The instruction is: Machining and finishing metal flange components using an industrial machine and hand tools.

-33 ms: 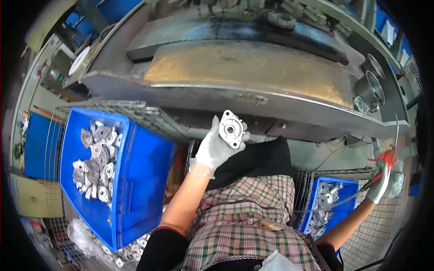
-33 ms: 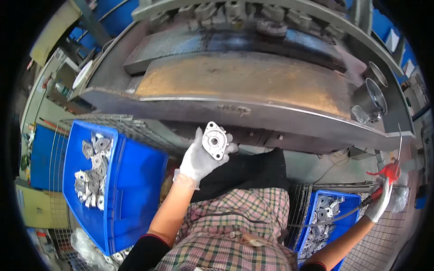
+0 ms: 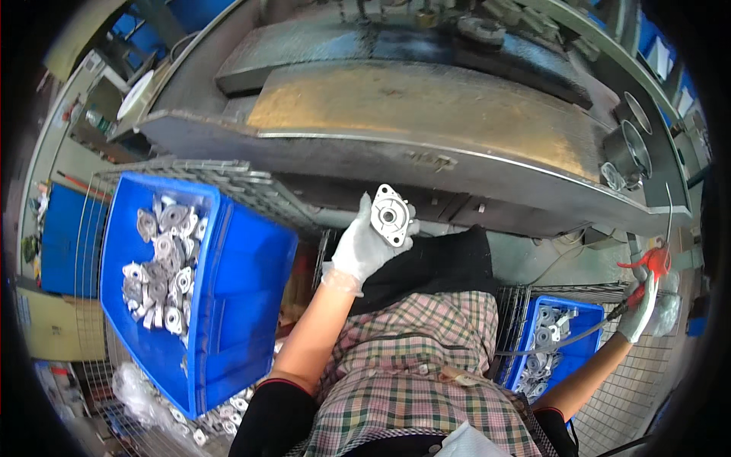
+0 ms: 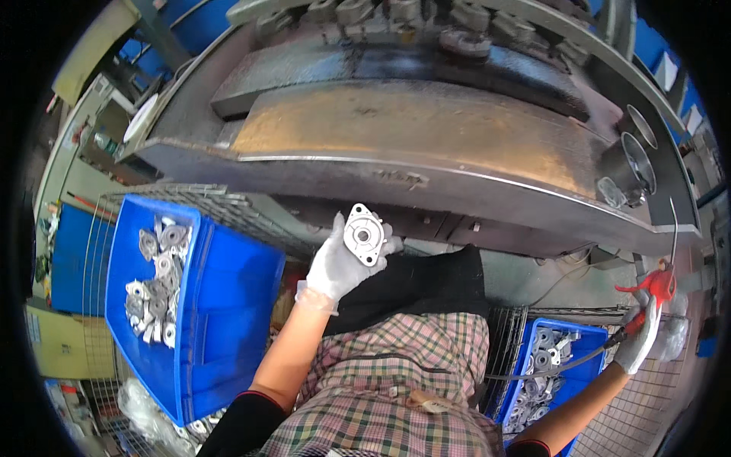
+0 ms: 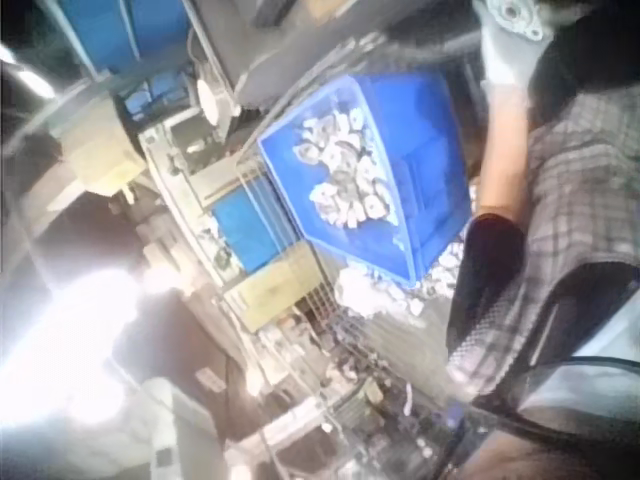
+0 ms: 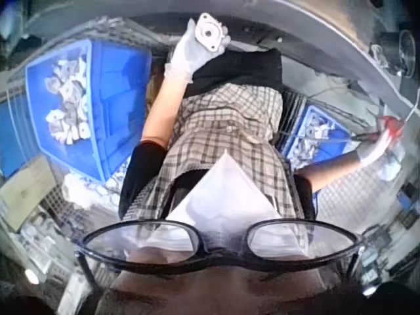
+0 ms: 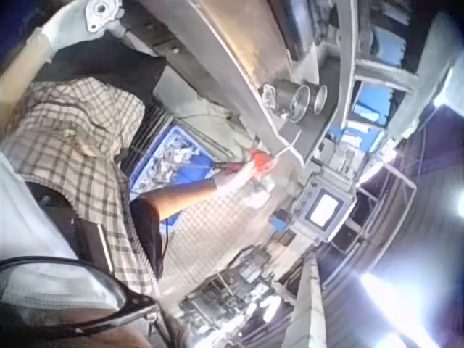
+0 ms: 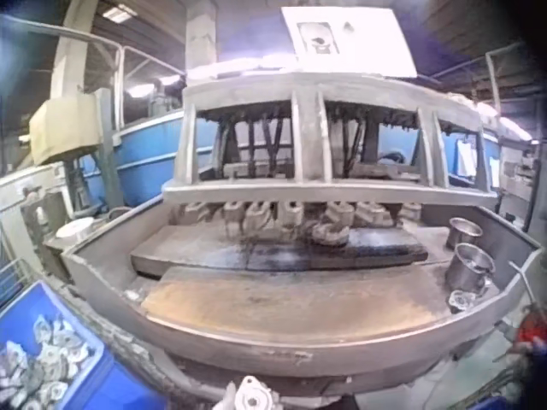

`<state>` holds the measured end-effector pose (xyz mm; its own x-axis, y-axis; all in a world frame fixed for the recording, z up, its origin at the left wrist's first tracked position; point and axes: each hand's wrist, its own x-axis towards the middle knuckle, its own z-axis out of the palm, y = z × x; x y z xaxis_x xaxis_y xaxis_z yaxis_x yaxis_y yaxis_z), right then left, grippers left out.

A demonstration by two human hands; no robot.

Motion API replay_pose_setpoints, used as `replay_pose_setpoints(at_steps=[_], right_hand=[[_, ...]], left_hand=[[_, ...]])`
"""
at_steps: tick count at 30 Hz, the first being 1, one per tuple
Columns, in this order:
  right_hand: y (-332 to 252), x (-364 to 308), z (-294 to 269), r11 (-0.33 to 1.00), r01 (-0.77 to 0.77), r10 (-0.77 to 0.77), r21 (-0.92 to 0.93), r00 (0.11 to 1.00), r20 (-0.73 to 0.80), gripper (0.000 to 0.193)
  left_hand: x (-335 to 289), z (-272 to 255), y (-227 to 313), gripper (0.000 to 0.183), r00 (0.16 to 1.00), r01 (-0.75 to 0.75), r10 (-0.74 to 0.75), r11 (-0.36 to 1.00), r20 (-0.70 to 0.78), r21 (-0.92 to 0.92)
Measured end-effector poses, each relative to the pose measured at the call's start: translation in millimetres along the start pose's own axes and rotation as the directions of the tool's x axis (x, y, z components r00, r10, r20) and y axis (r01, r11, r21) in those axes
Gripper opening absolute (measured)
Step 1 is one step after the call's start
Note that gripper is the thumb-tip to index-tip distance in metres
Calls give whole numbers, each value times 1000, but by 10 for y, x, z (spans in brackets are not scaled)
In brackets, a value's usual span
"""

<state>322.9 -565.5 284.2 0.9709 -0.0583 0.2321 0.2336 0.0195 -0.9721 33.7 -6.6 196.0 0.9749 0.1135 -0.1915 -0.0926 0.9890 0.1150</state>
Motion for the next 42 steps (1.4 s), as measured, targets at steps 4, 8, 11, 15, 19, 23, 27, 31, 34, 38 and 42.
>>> replay_pose_setpoints(at_steps=[4, 8, 11, 15, 19, 23, 27, 31, 34, 38, 42], right_hand=[[-245, -382, 1207, 969, -44, 124, -242, 936, 330, 41], [-257, -1112, 2453, 872, 100, 371, -480, 506, 779, 38], [-142, -1549, 3109, 718, 331, 567, -613, 232, 790, 45], [69, -1934, 3574, 564, 635, 540, -527, 199, 818, 49], [199, -2035, 3824, 519, 691, 566, -503, 163, 808, 44], [222, -2079, 3997, 490, 732, 573, -474, 139, 807, 40], [167, -2124, 4093, 429, 771, 622, -470, 125, 773, 40], [123, -2162, 4154, 400, 792, 637, -462, 122, 761, 41], [127, -2179, 4183, 405, 789, 643, -461, 112, 758, 42], [154, -2207, 4197, 400, 795, 636, -456, 117, 763, 42], [156, -2219, 4189, 417, 795, 618, -440, 106, 779, 41]], left_hand=[[-5, -831, 66, 63, 999, -35, 34, 999, -34, -23], [4, -1405, 104, 54, 960, -105, 89, 993, -265, -46], [50, -1631, 88, 52, 932, -187, 158, 980, -326, -61], [72, -1828, 74, 51, 941, -250, 203, 957, -270, -149], [110, -2127, 93, 49, 973, -231, 223, 957, -65, -178], [226, -2525, 144, 49, 994, -96, 105, 813, -17, -574], [314, -2810, 139, 49, 995, -95, 99, 766, -30, -635], [317, -2871, 145, 50, 995, -94, 95, 730, -35, -677], [302, -2806, 119, 51, 981, -195, 168, 859, -100, -473], [309, -2654, 21, 50, 909, -368, 391, 915, -144, 162], [262, -2499, 18, 50, 895, -371, 387, 922, -224, 108]])
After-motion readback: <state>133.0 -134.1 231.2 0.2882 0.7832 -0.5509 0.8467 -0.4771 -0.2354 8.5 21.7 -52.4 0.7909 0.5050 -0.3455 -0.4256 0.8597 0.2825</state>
